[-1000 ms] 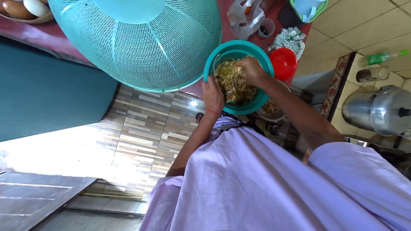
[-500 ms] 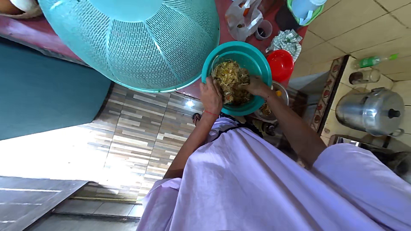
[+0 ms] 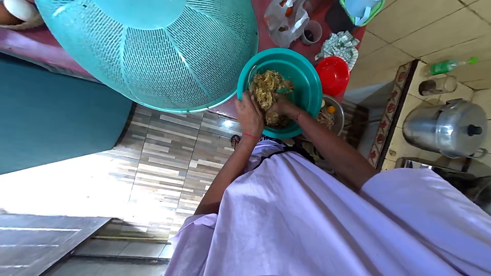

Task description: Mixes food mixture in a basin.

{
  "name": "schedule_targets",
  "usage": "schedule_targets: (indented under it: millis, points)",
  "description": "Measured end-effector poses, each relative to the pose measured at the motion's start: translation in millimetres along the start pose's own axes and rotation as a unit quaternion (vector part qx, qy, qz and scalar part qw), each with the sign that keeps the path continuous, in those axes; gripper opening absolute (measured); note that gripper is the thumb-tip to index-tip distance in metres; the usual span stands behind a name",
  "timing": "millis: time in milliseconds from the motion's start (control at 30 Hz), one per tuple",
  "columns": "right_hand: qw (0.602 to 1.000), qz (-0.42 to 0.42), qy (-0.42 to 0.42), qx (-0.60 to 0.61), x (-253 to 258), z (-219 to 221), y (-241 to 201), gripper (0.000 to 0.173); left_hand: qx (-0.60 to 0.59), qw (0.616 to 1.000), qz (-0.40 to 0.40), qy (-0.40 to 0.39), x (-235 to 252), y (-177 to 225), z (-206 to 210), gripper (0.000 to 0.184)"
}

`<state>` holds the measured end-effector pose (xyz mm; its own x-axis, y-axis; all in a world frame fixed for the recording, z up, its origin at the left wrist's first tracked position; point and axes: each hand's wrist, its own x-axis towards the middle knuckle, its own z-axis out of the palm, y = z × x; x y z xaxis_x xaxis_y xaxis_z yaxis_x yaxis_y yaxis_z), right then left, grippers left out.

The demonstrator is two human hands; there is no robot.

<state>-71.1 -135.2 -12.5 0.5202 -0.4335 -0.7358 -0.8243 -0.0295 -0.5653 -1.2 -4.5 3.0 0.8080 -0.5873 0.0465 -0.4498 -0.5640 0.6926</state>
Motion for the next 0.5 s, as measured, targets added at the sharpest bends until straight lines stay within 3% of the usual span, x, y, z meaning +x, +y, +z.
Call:
schedule_targets:
  millis: [100,233,400,500]
  points:
    - [0.999,0.024,0.014,0.021,-6.6,1.2,-7.7,0.074,-0.002,1.000,0.008,0.009,-0.6,-1.6,1.1,0.029]
    - [0.999,-0.017,0.042,0.029,-8.2,-5.6,1.9,0.051,0.006,1.000,-0.003,0.000,-0.3,-1.9,-0.4,0.032]
    - [0.999,0.023,0.038,0.013,-10.9,-26.8,-4.5,0.052,0.006,1.000,-0.008,-0.012,0.1,0.4,-4.5,0.031]
    - [0.999,-0.002,0.024,0.041,-14.1,-41.6,-4.2,0.068,0.013,1.000,-0.006,-0.014,-0.2,-1.8,-4.3,0.032]
